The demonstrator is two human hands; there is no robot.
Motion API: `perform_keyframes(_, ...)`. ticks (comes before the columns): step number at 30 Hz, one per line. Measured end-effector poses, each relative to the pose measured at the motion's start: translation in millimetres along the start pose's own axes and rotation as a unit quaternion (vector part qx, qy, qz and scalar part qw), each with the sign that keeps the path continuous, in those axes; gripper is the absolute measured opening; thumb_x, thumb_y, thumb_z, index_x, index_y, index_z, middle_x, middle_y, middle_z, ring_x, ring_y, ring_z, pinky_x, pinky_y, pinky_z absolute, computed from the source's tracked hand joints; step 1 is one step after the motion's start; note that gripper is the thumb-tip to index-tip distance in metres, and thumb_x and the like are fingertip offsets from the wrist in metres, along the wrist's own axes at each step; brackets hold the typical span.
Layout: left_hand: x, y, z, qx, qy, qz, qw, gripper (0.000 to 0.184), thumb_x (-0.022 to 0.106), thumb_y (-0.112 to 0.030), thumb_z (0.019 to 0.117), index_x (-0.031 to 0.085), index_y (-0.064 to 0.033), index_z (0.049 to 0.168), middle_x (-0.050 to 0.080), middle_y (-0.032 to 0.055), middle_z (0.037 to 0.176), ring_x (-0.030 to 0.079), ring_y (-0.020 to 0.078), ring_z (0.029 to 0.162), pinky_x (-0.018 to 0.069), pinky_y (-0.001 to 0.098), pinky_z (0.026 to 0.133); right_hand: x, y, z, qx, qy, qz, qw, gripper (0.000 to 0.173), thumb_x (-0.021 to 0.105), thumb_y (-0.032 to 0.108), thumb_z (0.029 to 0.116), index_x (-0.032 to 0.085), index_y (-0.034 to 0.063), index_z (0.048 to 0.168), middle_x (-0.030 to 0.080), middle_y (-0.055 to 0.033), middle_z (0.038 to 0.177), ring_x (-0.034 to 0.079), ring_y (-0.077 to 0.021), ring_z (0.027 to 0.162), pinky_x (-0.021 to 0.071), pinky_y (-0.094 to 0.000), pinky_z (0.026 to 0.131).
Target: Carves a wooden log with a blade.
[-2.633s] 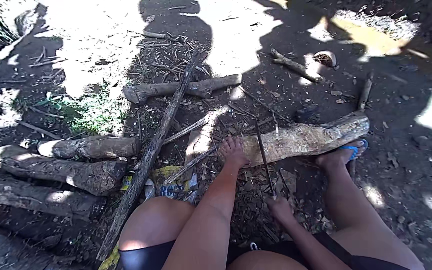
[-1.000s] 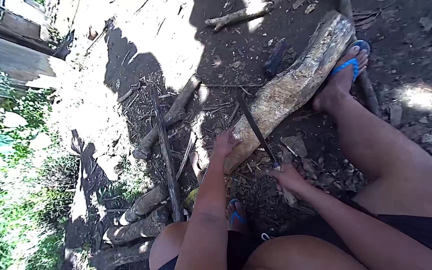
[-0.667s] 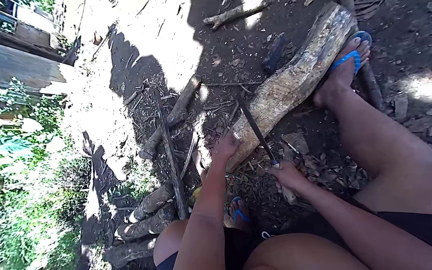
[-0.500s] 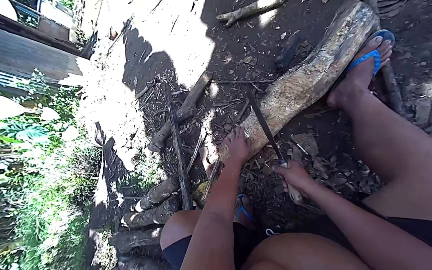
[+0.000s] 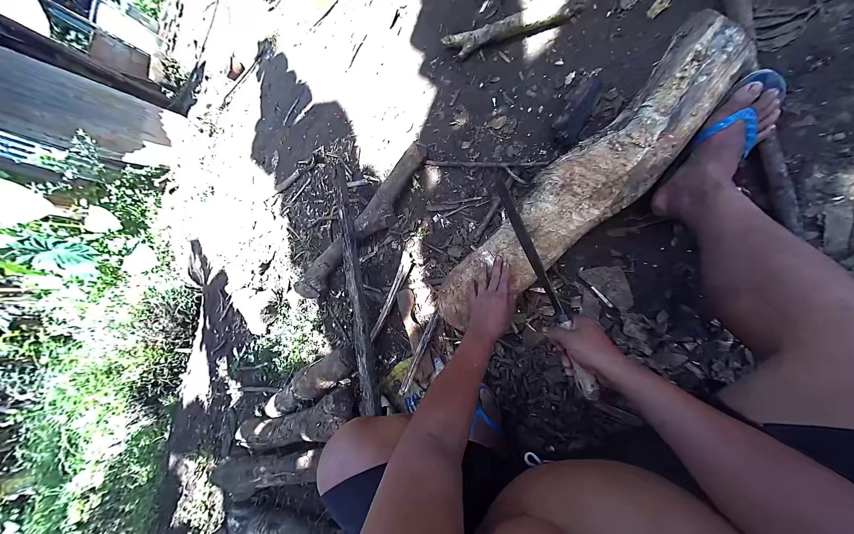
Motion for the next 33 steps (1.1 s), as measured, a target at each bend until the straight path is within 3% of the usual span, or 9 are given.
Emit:
perform_keyframes(2,-2.6,4.0,-0.8,-0.008,-0.006,0.011,1.0,0.063,0.042,-0.037,0.1068,0.022,-0.0286,0.166,0.009,-0.0123,0.174,0.008,0.0238,0.161,0.0215,0.0693,0.119,0.4,-0.8,0.1,0.001,0.001,0.001,1.0,0.029,0.064,0.029,0.1017,0.054,0.0038,0.114,0.056,-0.007,0.069,0.054,-0.0179,0.044,0.0549,-0.0361,0.043)
perform_keyframes(4,-3.9,8.0,-2.6,-0.014,-0.016,0.02,1.0,0.061,0.04,-0.04,0.1077,0.023,-0.0317,0.165,0.011,-0.0141,0.173,0.008,0.0252,0.161,0.0165,0.0732,0.119,0.0,0.8,-0.3,-0.003,0.0,-0.002,1.0,0.029,0.063,0.028,0.1024,0.055,0.0031,0.114,0.055,-0.007,0.068,0.054,-0.0176,0.043,0.0547,-0.0359,0.043)
perform_keyframes(6,-3.3,10.9,-5.7,-0.023,-0.024,0.028,0.999,0.059,0.038,-0.039,0.1081,0.024,-0.0319,0.165,0.013,-0.0137,0.173,0.007,0.0272,0.161,0.0128,0.0741,0.119,-0.2,1.9,-0.5,-0.012,-0.002,-0.005,1.0,0.028,0.062,0.028,0.1028,0.055,0.0028,0.115,0.055,-0.0064,0.068,0.054,-0.0172,0.043,0.0547,-0.0355,0.043)
perform_keyframes(11,-11.2,6.1,-8.3,-0.058,-0.025,0.029,0.998,0.06,0.044,-0.031,0.1057,0.028,-0.0327,0.163,0.02,-0.0077,0.172,0.013,0.034,0.159,0.0149,0.0758,0.118,-3.6,2.6,-1.9,-0.027,-0.009,-0.032,0.999,0.029,0.062,0.027,0.1026,0.054,0.0023,0.116,0.055,-0.0065,0.068,0.054,-0.0182,0.044,0.0552,-0.0379,0.045)
perform_keyframes(15,-26.4,-1.1,-0.2,-0.064,-0.035,0.022,0.997,0.048,0.044,-0.031,0.1061,0.048,-0.0288,0.154,0.038,-0.0033,0.165,0.026,0.0336,0.156,0.0161,0.0736,0.119,-6.8,0.1,0.4,-0.035,-0.016,-0.054,0.998,0.031,0.062,0.029,0.1018,0.054,0.0034,0.117,0.055,-0.0063,0.067,0.054,-0.0181,0.044,0.0546,-0.0377,0.044)
perform_keyframes(18,-40.2,3.5,12.6,-0.055,-0.035,0.007,0.998,0.035,0.049,-0.033,0.106,0.063,-0.0243,0.137,0.046,0.001,0.16,0.035,0.0324,0.151,0.023,0.0708,0.119,-8.2,-1.9,4.7,-0.038,-0.017,-0.08,0.996,0.034,0.063,0.031,0.1015,0.054,0.0038,0.12,0.056,-0.0071,0.069,0.055,-0.019,0.046,0.0548,-0.0388,0.046)
perform_keyframes(23,-54.4,16.3,34.7,-0.009,-0.025,-0.034,0.999,0.023,0.059,-0.024,0.1007,0.071,-0.0191,0.12,0.061,-0.0016,0.143,0.052,0.0237,0.138,0.0398,0.0591,0.113,-7.7,-3.1,6.5,-0.044,-0.025,-0.079,0.996,0.033,0.063,0.029,0.1014,0.056,0.0037,0.12,0.057,-0.0074,0.068,0.056,-0.0191,0.045,0.055,-0.0387,0.045)
perform_keyframes(29,-49.8,28.1,38.7,0.003,-0.049,-0.12,0.992,0.019,0.066,-0.02,0.0953,0.073,-0.0192,0.113,0.063,-0.0023,0.139,0.056,0.0215,0.132,0.0508,0.0545,0.104,-7.7,-7.6,11.4,-0.053,-0.031,-0.077,0.995,0.032,0.064,0.028,0.1013,0.056,0.0042,0.121,0.056,-0.0071,0.064,0.053,-0.0189,0.042,0.0533,-0.0386,0.042)
perform_keyframes(33,-51.4,19.3,39.7,-0.051,-0.051,-0.152,0.986,0.033,0.072,-0.023,0.0898,0.067,-0.0173,0.122,0.065,0.0017,0.135,0.059,0.0265,0.127,0.0499,0.0588,0.101,-10.2,-7.4,9.8,-0.048,-0.035,-0.098,0.993,0.033,0.064,0.029,0.1014,0.055,0.0046,0.122,0.056,-0.0067,0.067,0.055,-0.0187,0.044,0.054,-0.0376,0.044)
Point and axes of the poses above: each hand's wrist, its own z-axis towards the middle knuckle, its own x-axis out of the palm, y = z × x, the point moved 1 cm from there along z, towards the middle knuckle
